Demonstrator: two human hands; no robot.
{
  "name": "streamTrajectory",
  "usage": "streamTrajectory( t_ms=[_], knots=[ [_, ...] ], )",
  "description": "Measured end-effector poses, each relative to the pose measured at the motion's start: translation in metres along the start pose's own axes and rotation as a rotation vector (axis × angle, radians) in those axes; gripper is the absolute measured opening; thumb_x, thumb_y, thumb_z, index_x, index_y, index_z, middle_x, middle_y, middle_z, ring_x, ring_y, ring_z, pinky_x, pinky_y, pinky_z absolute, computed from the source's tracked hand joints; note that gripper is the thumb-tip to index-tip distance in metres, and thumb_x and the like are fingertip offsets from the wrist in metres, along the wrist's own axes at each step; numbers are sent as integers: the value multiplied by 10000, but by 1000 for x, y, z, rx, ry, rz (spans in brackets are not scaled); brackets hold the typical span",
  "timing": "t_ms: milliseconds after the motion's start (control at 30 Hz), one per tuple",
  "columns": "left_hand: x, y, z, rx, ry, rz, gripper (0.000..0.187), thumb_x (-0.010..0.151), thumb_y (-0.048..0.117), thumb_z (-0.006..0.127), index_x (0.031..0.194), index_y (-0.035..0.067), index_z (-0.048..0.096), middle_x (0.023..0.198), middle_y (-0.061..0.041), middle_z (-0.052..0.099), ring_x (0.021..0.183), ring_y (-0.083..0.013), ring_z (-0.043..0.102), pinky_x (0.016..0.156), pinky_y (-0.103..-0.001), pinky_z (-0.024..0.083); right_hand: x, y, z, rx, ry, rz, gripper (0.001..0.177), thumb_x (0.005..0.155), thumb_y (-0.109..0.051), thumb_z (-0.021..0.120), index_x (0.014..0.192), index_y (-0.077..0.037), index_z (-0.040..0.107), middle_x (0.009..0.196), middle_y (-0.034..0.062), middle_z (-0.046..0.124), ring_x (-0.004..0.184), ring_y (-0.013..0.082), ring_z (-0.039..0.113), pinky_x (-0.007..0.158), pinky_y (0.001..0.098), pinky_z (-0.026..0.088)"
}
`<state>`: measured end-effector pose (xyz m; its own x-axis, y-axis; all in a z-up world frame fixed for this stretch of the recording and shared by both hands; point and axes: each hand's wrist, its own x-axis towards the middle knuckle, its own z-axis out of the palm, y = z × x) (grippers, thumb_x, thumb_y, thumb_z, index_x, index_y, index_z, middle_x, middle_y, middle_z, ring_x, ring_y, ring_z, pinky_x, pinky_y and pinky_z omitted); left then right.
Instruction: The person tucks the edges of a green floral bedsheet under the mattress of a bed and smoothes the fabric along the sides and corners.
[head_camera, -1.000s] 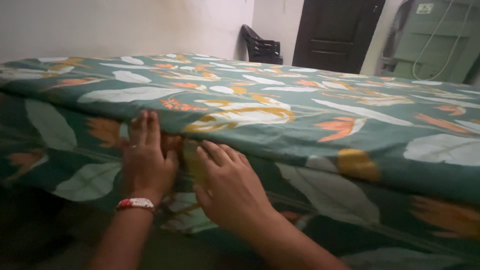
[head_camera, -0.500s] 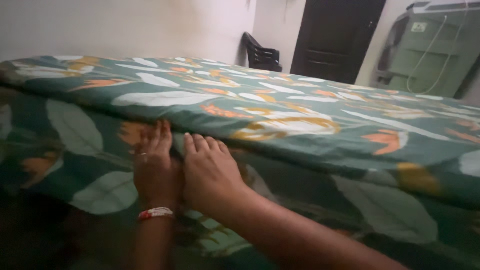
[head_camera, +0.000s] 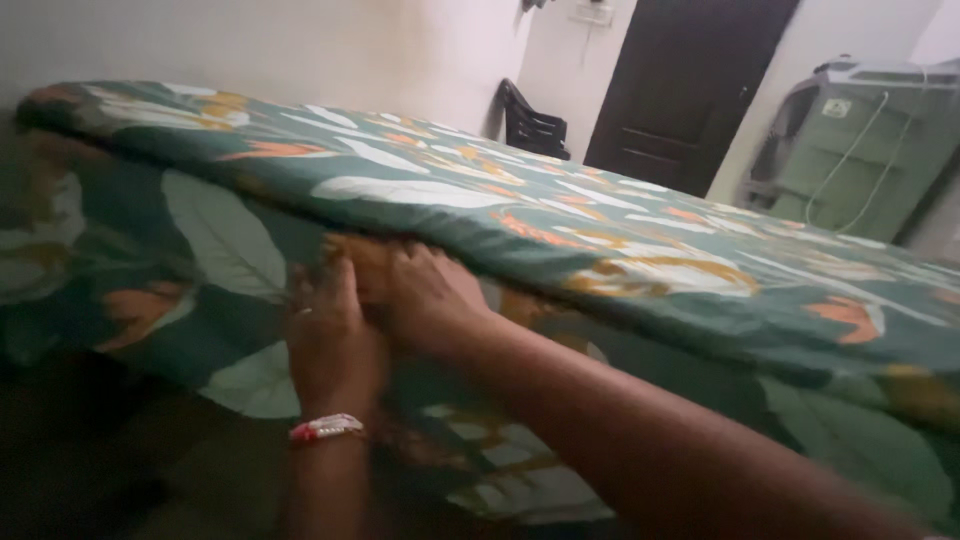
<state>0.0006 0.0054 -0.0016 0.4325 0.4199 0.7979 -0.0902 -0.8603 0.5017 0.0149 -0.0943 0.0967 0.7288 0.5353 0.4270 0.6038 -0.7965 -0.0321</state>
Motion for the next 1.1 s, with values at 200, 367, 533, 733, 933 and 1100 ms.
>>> streamTrajectory(
  t_ms=[200, 367, 533, 733, 933, 1100],
  knots=[
    [-5, -11, 5, 26, -191, 90, 813, 803, 172, 717, 1535, 71, 378, 1572, -159, 389, 1496, -399, 243, 1201, -550, 211, 13, -3, 24, -108, 209, -83, 439, 774, -269, 758, 1133, -45, 639, 1117, 202, 702, 1009, 386, 697, 831, 471, 565],
    [-10, -5, 14, 123, -214, 173, 702, 910, 174, 648, 1539, 99, 345, 1639, -115, 327, 1537, -361, 219, 1228, -547, 203, 23, 10, 51, -315, 348, -102, 273, 877, -243, 691, 1092, -84, 635, 1021, 147, 726, 900, 318, 736, 721, 424, 585],
    [1, 15, 4, 5, -293, 43, 745, 904, 208, 611, 1580, 117, 310, 1675, -116, 276, 1497, -366, 186, 1181, -565, 158, 33, 20, 57, -416, 404, -147, 161, 960, -264, 638, 1015, -112, 645, 954, 102, 739, 875, 266, 751, 687, 400, 592],
    [13, 23, 11, 94, -280, -20, 791, 863, 168, 617, 1552, 11, 263, 1658, -201, 275, 1481, -365, 202, 1177, -504, 174, 47, 8, 64, -378, 313, -82, 231, 1006, -371, 615, 1010, -146, 667, 911, 88, 748, 810, 262, 761, 618, 402, 587],
    [-2, 12, -35, 290, -457, 98, 737, 908, 171, 587, 1567, 42, 285, 1639, -165, 261, 1544, -369, 142, 1238, -498, 114, 42, 20, 68, -276, 461, -104, 176, 885, -323, 668, 909, -150, 689, 893, 69, 758, 827, 276, 762, 626, 415, 579],
    [3, -1, -91, 503, -547, 131, 955, 795, 160, 662, 1625, 153, 189, 1709, -106, 112, 1571, -335, 33, 1205, -490, 40, 39, 5, 61, -237, 449, 12, 84, 866, -180, 670, 932, -153, 715, 889, 70, 765, 847, 286, 763, 651, 415, 584]
  ],
)
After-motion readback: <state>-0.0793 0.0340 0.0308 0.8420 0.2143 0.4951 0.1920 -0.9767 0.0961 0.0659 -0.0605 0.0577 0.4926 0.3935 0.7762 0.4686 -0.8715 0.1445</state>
